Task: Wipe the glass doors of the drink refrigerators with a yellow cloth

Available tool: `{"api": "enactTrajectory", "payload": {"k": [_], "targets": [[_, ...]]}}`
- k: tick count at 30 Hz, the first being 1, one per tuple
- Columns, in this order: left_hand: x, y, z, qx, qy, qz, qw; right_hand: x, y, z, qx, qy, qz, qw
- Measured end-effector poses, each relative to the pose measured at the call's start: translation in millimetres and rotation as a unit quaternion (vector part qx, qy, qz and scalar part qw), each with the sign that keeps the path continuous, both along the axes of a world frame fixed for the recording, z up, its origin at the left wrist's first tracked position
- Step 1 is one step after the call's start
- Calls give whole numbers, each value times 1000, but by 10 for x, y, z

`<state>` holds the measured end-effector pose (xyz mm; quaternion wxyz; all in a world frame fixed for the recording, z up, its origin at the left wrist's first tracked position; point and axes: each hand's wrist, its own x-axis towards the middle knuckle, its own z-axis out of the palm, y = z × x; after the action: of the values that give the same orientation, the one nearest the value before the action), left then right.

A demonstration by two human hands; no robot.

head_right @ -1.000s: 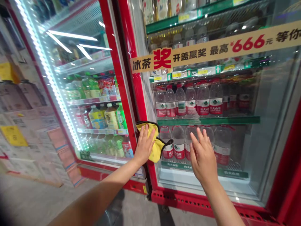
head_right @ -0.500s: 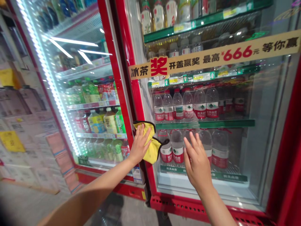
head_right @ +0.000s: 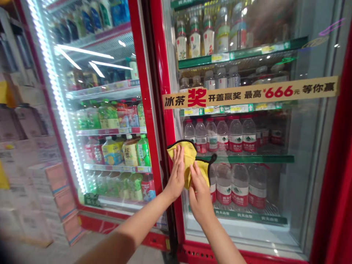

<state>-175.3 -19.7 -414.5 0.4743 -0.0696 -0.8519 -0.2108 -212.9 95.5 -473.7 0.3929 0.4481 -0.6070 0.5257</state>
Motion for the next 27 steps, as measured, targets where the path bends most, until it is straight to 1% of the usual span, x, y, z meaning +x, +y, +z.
{"api": "enactTrajectory", "payload": {"k": [3, 5, 7, 9, 11, 12, 14, 16, 17, 18, 19, 20, 21, 22, 24, 25, 26, 27], "targets": [[136, -98, 93, 76, -5, -75, 994, -42, -196, 29, 51, 47, -36, 997], [204, -185, 147, 113, -3, -113, 987, -99, -315, 144, 68, 81, -81, 991], [248, -275, 194, 133, 20, -130, 982, -165, -413, 326, 79, 108, -136, 982], [275, -359, 227, 140, 52, -132, 980, -231, -476, 510, 117, 127, -179, 969], [294, -437, 229, 144, 74, -128, 979, -296, -493, 617, 155, 136, -202, 958], [305, -475, 216, 145, 78, -126, 978, -331, -483, 623, 168, 146, -207, 953], [340, -546, 166, 147, 80, -119, 979, -403, -424, 549, 204, 188, -200, 940], [392, -611, 108, 146, 76, -105, 981, -472, -321, 435, 264, 248, -166, 917], [421, -641, 89, 140, 71, -96, 983, -502, -263, 406, 299, 274, -143, 903], [449, -668, 80, 130, 64, -85, 986, -529, -208, 415, 333, 294, -121, 888], [471, -691, 83, 118, 59, -75, 988, -550, -161, 472, 360, 305, -102, 876], [486, -711, 97, 104, 55, -66, 991, -566, -129, 575, 379, 310, -89, 868], [492, -725, 118, 90, 55, -57, 993, -578, -114, 717, 385, 308, -84, 866], [490, -735, 143, 77, 58, -49, 994, -587, -117, 878, 379, 306, -84, 869], [472, -735, 179, 51, 66, -34, 996, -594, -157, 1175, 341, 282, -106, 890], [465, -726, 184, 38, 69, -27, 997, -591, -180, 1268, 324, 268, -118, 900], [463, -713, 177, 27, 69, -19, 997, -580, -196, 1307, 318, 256, -119, 905], [469, -696, 162, 16, 67, -12, 998, -565, -200, 1290, 320, 248, -114, 907]]}}
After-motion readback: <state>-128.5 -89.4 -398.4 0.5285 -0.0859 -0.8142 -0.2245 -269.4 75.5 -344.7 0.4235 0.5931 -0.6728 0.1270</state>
